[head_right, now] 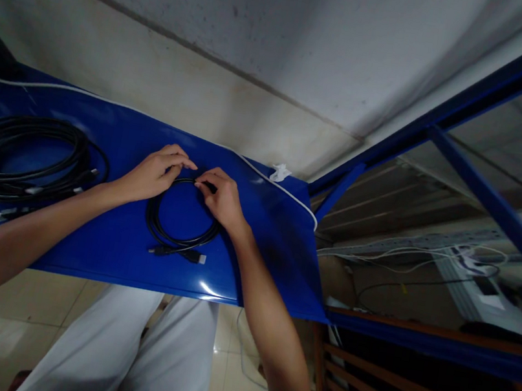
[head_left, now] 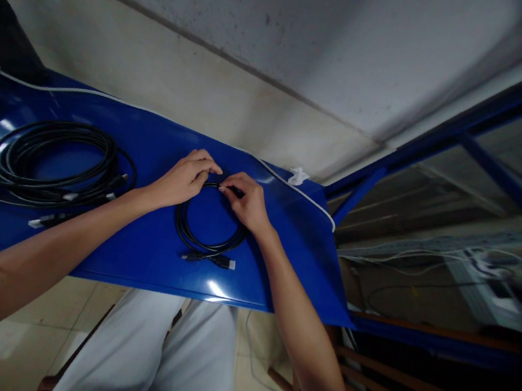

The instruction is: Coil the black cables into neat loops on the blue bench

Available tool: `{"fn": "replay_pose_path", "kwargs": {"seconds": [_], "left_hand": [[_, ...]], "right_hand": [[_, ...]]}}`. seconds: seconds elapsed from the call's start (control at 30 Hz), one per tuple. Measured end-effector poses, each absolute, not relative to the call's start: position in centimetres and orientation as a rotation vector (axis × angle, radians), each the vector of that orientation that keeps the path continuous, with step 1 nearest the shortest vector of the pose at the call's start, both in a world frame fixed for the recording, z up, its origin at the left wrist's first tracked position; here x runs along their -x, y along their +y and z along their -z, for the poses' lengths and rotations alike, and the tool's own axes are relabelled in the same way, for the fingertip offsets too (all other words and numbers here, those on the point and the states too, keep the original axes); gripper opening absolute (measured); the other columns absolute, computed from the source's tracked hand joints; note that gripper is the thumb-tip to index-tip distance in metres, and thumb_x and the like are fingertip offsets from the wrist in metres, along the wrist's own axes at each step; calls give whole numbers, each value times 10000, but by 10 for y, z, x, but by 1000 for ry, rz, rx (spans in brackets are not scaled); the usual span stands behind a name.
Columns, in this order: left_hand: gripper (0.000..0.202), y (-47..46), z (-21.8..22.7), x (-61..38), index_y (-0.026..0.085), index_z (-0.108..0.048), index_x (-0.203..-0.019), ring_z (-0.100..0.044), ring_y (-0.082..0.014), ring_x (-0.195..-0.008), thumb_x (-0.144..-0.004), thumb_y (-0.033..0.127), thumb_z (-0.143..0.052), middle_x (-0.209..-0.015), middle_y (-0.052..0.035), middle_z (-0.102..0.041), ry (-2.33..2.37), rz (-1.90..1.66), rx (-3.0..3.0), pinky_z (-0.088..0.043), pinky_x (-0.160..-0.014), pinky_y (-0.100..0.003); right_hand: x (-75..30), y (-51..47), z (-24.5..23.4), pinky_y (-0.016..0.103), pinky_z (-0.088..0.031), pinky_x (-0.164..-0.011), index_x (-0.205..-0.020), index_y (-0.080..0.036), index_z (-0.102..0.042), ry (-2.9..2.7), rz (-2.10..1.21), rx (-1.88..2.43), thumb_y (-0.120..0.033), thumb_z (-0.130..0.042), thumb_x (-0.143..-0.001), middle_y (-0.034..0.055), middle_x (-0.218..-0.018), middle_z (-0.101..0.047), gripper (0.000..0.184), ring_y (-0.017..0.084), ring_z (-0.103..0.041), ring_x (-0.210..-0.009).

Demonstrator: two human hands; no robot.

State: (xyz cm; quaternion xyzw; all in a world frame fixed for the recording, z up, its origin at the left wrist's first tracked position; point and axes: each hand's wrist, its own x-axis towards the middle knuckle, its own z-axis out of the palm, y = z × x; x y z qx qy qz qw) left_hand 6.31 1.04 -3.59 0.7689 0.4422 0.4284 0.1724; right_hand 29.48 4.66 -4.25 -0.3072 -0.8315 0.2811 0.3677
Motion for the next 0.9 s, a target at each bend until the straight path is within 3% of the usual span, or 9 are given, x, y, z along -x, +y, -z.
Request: {"fn": "replay_pose_path", "kwargs": {"seconds": [0.17,0.33,0.5,0.7,0.9], "left_hand": [[330,11,34,-63,186,-763,-1223,-676,-235,-1095,-1069,165,-472,-1095,-89,-706,1315,-1277,-2055,-523,-1065,-409],[329,12,33,-63,191,-775,-1216,-658,-247,-1095,-1096,249,-474,-1117,-84,-712,1331,-1330,-1891,-496,-1097,-437],[386,13,37,-64,205,-773,-1261,-655,-231,-1093,-1100,230,-423,-1071,-64,-698,1225,-1357,-1761,-481,-1094,-421],[273,13,40,-71,194,-742,-1279,-688,-210,-1041,-1073,265,-577,-1127,-83,-753,1119,-1352,-1689,-527,-985,-370],[248,7,34,-76,185,-771,-1095,-721,-205,-994,-963,390,-812,-1087,-83,-795,1045,-1349,-1492,-555,-941,-350]], "right_hand": [[-291,61,52,399,-590,-962,-968,-239,-814,-2140,-646,812,-218,-727,-1017,75,-1067,-785,102,232,-745,-999],[-287,91,54,378,-578,-960,-956,-216,-816,-2211,-519,808,-153,-720,-1006,76,-1043,-782,125,234,-746,-1000],[-282,105,54,372,-578,-943,-976,-217,-831,-2230,-389,894,-139,-723,-1017,72,-1076,-789,140,231,-748,-997],[-283,87,50,461,-545,-989,-1117,-232,-831,-2201,-179,876,-273,-710,-1070,101,-1175,-790,136,282,-720,-1130],[-273,62,33,403,-584,-918,-984,-231,-763,-1985,-548,669,-448,-574,-1146,73,-1025,-770,330,212,-725,-985]]}}
